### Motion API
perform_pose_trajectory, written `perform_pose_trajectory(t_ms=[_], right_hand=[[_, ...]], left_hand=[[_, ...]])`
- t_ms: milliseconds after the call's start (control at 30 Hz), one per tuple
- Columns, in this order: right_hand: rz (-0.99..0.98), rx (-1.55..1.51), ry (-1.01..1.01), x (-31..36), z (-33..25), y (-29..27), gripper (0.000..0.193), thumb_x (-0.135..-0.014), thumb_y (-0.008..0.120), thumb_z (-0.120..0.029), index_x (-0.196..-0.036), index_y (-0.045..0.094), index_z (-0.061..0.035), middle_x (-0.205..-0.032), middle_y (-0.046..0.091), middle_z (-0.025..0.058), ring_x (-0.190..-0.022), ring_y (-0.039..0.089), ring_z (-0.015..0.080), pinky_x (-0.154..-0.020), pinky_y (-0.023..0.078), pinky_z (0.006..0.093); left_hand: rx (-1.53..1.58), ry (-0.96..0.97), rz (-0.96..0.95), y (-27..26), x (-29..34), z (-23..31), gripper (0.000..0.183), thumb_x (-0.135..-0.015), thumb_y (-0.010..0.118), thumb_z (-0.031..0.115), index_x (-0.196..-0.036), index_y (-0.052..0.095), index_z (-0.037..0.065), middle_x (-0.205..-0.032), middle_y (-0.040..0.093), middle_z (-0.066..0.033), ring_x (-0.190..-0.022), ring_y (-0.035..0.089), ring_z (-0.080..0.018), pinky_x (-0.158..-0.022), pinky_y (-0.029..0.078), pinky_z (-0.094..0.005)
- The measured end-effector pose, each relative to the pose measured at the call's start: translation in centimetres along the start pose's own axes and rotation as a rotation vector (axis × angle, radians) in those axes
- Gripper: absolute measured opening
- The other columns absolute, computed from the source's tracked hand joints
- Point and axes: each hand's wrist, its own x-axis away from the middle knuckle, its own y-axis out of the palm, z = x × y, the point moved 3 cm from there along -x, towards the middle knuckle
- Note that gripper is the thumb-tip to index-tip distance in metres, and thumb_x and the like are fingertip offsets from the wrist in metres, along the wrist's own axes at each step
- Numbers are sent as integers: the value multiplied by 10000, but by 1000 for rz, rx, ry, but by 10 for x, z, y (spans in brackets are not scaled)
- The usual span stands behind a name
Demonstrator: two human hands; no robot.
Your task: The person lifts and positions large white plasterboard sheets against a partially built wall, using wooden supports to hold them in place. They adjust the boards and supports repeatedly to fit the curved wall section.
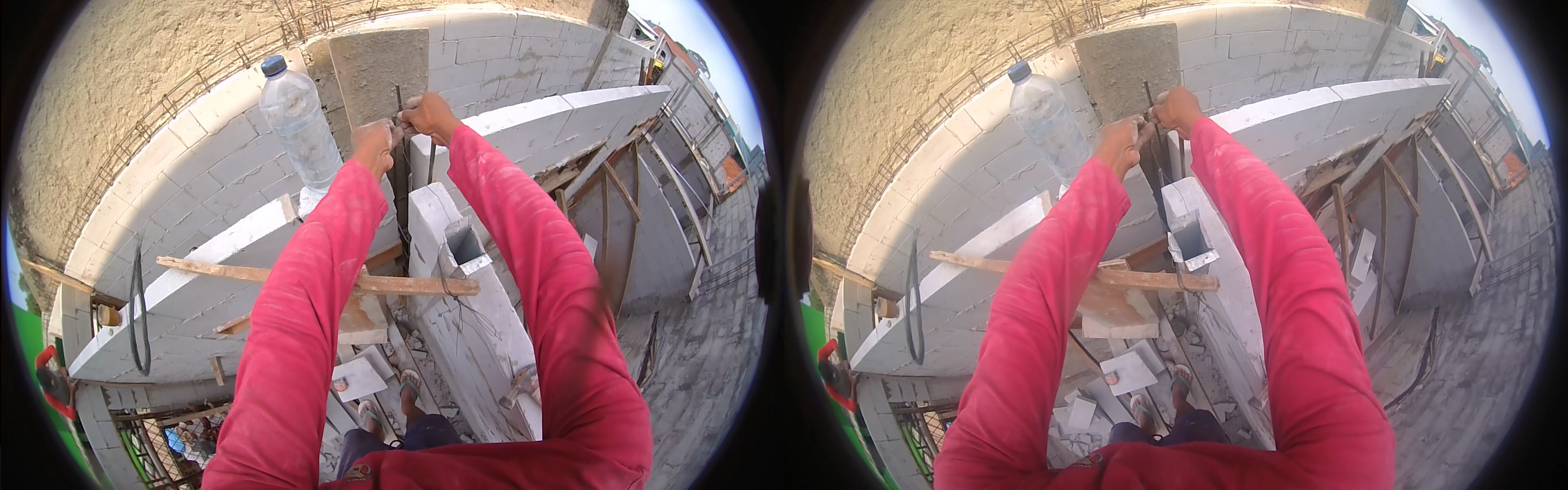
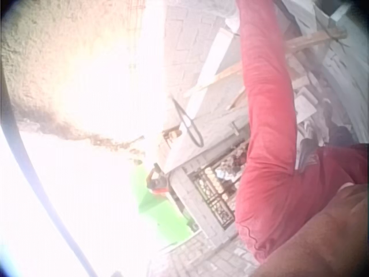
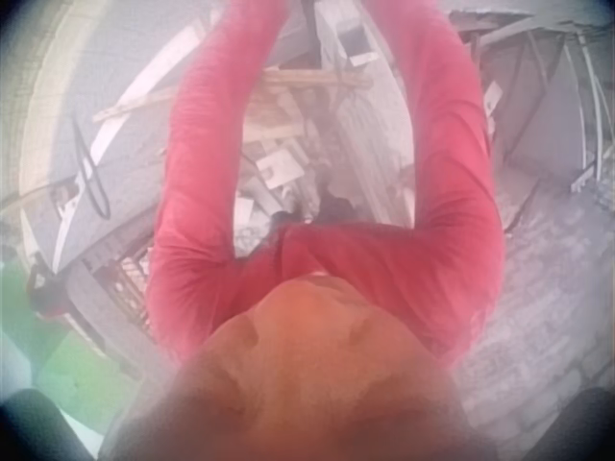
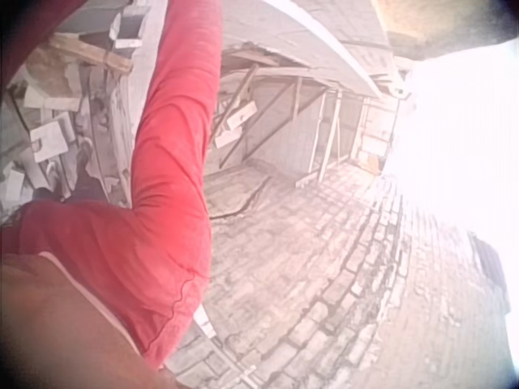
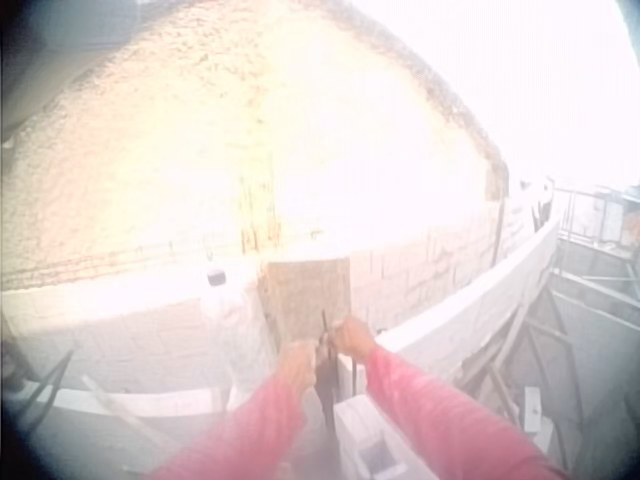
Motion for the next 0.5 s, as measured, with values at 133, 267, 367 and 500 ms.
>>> perform_pose_trajectory(t_ms=[133,267,367,500], right_hand=[[-41,-377,112,9,-4,1,145,-854,691,-130,-880,785,-23,-854,753,136,-757,740,227,-649,572,356],[-105,-416,146,20,-20,-10,83,-956,666,-43,-896,714,-13,-862,702,60,-774,685,149,-687,614,271],[-115,-610,206,25,-20,-13,83,-957,663,-44,-893,703,-11,-832,686,45,-756,674,148,-709,614,272],[-62,-619,192,24,-11,-5,66,-939,675,-51,-892,707,-16,-807,677,44,-747,676,167,-702,585,281]], left_hand=[[353,-199,31,7,-16,-20,276,-1000,685,92,-1238,689,-48,-1221,738,-136,-994,703,-218,-899,564,-337],[1167,-718,249,19,-26,-16,177,-986,570,-51,-1126,677,-71,-1057,673,-183,-900,695,-236,-738,628,-310],[838,-557,195,12,-19,2,147,-981,587,-39,-1087,683,-74,-1014,673,-188,-861,698,-238,-724,628,-310],[933,-589,248,5,-4,20,122,-963,604,-42,-1047,685,-79,-932,683,-158,-774,699,-228,-688,620,-299]])
